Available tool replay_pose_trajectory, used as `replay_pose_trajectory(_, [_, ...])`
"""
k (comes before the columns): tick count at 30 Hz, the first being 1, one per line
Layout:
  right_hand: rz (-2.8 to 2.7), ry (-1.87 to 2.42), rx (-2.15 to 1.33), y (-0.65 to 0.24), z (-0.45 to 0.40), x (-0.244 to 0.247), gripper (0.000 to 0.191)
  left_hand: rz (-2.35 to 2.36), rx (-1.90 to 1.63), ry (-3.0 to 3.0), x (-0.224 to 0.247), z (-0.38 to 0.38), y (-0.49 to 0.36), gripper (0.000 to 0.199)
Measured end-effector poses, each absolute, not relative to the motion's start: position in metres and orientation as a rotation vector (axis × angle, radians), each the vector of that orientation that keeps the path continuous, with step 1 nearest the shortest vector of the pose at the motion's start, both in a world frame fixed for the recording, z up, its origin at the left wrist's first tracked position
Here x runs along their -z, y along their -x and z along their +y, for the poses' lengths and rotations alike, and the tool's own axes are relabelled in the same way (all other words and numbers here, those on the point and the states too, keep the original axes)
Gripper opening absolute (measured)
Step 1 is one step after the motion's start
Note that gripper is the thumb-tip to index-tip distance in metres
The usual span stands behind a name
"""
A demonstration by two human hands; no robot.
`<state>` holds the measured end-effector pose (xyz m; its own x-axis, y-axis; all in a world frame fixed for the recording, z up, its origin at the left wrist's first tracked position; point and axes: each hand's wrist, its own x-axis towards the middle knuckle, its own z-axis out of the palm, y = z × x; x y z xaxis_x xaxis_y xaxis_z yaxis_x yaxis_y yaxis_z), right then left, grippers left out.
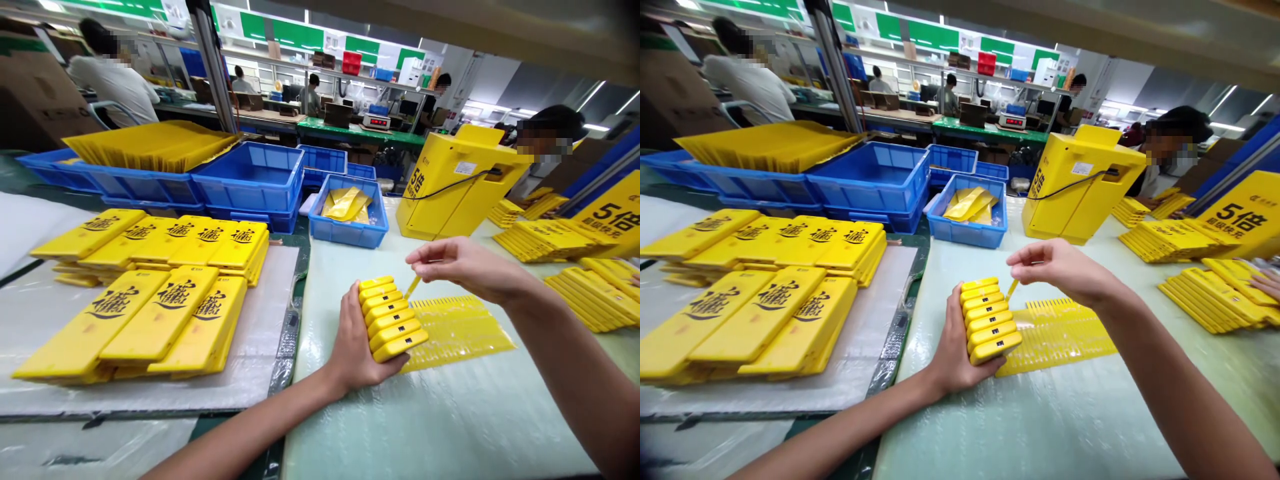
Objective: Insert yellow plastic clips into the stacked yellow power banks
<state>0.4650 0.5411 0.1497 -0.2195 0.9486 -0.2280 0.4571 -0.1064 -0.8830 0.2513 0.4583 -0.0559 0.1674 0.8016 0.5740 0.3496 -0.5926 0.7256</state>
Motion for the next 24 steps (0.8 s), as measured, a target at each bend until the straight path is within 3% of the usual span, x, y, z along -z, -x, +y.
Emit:
replay_pose_trajectory(8, [-1.359,1.307,-1.053,-0.459,0.514,-0.14,0.057,1.124,-1.43,-2.051,0.057,0.46,-0.252,0.151])
replay_pose_trajectory(24, [-1.24,1.431,-1.256,-0.417,0.497,-0.117,0.049,1.128,-1.386,-2.014,0.056,0.458,-0.251,0.153])
